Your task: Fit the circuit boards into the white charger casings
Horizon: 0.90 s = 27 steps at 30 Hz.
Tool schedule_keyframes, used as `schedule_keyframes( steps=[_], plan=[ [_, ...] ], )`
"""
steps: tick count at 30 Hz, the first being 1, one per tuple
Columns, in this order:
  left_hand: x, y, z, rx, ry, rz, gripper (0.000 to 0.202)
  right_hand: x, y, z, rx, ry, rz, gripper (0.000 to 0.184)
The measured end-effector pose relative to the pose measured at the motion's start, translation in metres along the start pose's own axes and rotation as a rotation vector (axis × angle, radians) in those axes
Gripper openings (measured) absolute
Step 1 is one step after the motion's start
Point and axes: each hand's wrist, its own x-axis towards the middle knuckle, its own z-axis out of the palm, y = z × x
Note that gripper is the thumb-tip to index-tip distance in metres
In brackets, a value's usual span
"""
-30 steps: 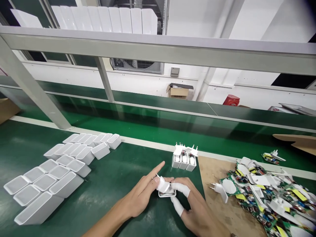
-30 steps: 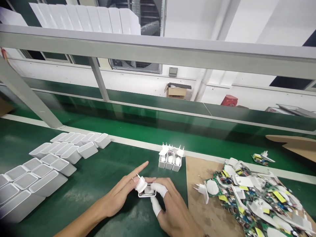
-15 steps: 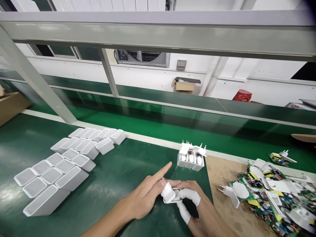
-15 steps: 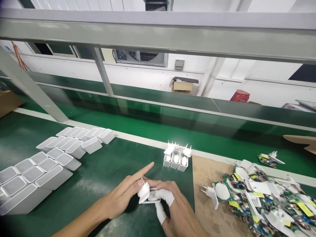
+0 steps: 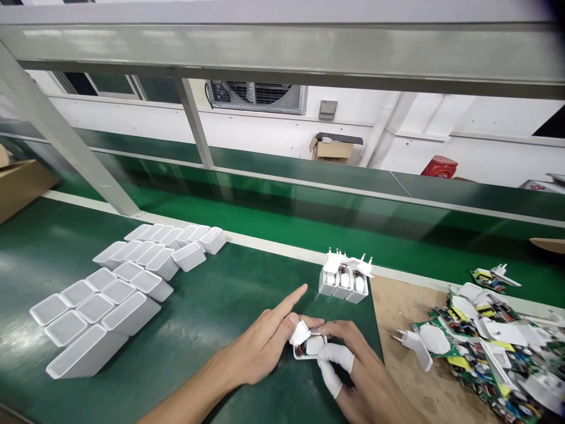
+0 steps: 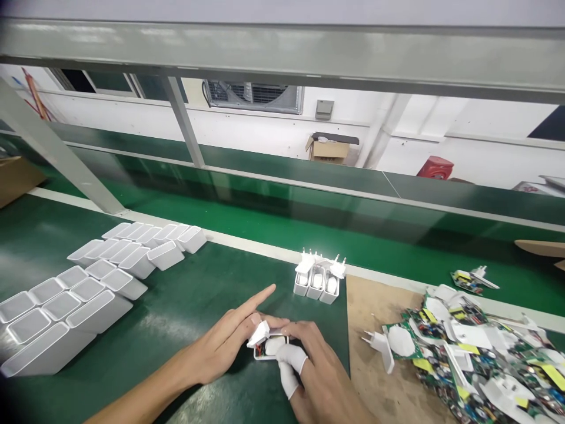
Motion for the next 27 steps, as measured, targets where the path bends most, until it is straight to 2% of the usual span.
schedule_keyframes(
  steps=[10, 27],
  plan=[
    [0.002, -0.003, 0.001, -0.008, 0.019, 0.027, 0.057, -0.007, 0.007, 0.004, -0.038, 0.044, -0.013, 0.038],
    [0.006, -0.003, 0.0, -0.043, 0.056, 0.033, 0.055, -0.005, 0.008, 0.006, -0.013, 0.08, 0.049, 0.045]
  ],
)
